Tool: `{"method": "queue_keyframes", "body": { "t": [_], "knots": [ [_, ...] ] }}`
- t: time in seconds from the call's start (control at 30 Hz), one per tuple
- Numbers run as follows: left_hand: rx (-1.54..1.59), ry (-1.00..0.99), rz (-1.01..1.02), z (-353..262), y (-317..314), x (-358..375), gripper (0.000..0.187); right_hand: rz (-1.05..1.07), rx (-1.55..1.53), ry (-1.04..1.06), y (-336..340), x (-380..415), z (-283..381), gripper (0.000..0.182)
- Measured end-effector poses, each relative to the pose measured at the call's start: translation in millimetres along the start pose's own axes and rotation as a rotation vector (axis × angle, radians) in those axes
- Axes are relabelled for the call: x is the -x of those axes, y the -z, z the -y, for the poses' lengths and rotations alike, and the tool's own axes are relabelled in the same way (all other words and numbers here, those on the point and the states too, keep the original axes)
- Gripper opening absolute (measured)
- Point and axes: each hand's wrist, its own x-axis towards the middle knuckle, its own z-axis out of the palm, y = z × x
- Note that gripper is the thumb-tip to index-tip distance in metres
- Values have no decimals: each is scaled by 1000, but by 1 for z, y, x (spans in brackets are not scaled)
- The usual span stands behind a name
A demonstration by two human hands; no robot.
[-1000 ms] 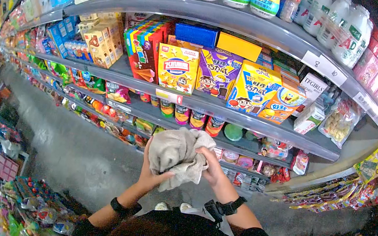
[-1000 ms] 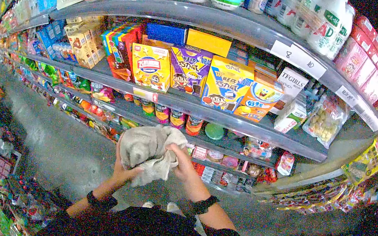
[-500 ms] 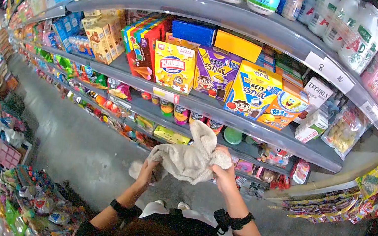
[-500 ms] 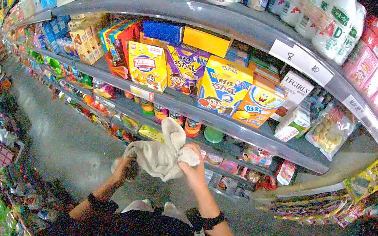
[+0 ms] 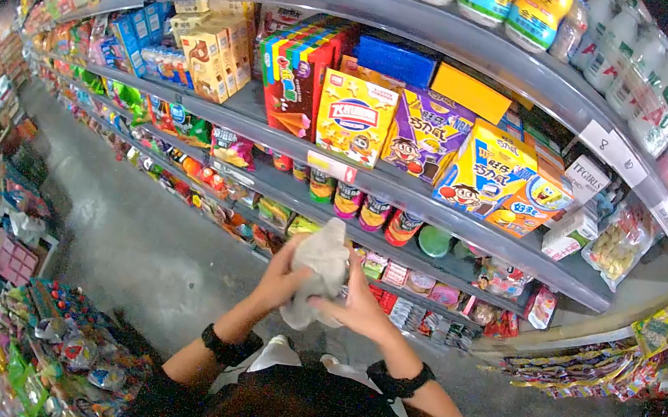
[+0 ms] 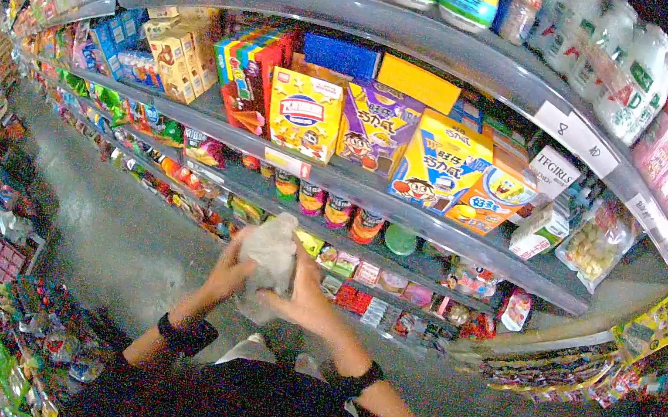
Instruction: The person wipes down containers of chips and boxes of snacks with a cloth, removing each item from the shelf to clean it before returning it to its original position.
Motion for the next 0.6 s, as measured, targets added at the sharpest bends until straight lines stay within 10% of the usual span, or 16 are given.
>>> {"method": "queue_keyframes", "body": {
  "t": [0.37, 0.6],
  "knots": [
    [-93, -12, 15, -19, 93, 4, 54, 204, -71, -268, -42, -65, 51, 68],
    [158, 274, 165, 37, 139, 13, 88, 158, -183, -160, -107, -62, -6, 69]
  ]
}}
